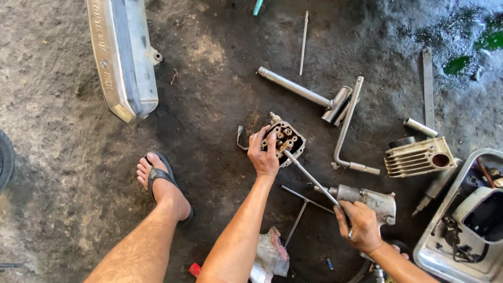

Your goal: Disassembling and inspecting motorcycle engine components on a workshop floor.

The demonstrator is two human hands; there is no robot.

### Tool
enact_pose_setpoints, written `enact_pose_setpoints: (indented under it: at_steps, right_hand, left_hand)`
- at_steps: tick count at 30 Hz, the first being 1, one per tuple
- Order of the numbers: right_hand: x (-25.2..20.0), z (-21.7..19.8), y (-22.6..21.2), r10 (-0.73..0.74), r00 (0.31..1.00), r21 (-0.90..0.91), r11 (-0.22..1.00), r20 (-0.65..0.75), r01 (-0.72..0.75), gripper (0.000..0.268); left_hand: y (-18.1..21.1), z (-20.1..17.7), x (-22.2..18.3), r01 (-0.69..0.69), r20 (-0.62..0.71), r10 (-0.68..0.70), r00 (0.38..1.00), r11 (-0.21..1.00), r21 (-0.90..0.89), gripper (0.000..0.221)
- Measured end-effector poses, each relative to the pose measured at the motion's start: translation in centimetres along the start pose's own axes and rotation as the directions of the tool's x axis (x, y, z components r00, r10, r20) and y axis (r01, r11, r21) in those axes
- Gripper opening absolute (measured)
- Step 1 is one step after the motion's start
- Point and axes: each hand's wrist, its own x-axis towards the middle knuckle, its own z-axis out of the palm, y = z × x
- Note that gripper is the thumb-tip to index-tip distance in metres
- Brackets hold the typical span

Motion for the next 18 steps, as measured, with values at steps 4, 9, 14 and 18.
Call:
enact_pose_setpoints:
  at_steps: [4,9,14,18]
  right_hand:
    - [0.0,-0.3,-0.2,0.0,1.0,0.002,1.0,0.006,0.0,0.012]
    - [0.1,-0.1,0.0,0.029,0.999,-0.011,1.0,0.018,-0.029,0.011]
    - [0.2,-0.1,-0.5,-0.019,1.0,-0.004,1.0,0.002,0.019,0.01]
    - [-0.5,0.6,0.3,0.012,0.999,-0.048,0.999,-0.036,-0.014,0.013]
  left_hand:
    - [0.6,0.0,0.2,0.025,0.01,-0.025,1.0,1.0,-0.007,0.032]
    - [0.5,-0.1,-0.2,0.003,0.008,-0.003,1.0,1.0,-0.001,0.031]
    - [0.7,-0.4,0.7,-0.005,-0.002,0.005,1.0,1.0,-0.021,0.031]
    - [-0.1,-0.1,0.2,-0.017,-0.006,0.017,1.0,1.0,-0.002,0.03]
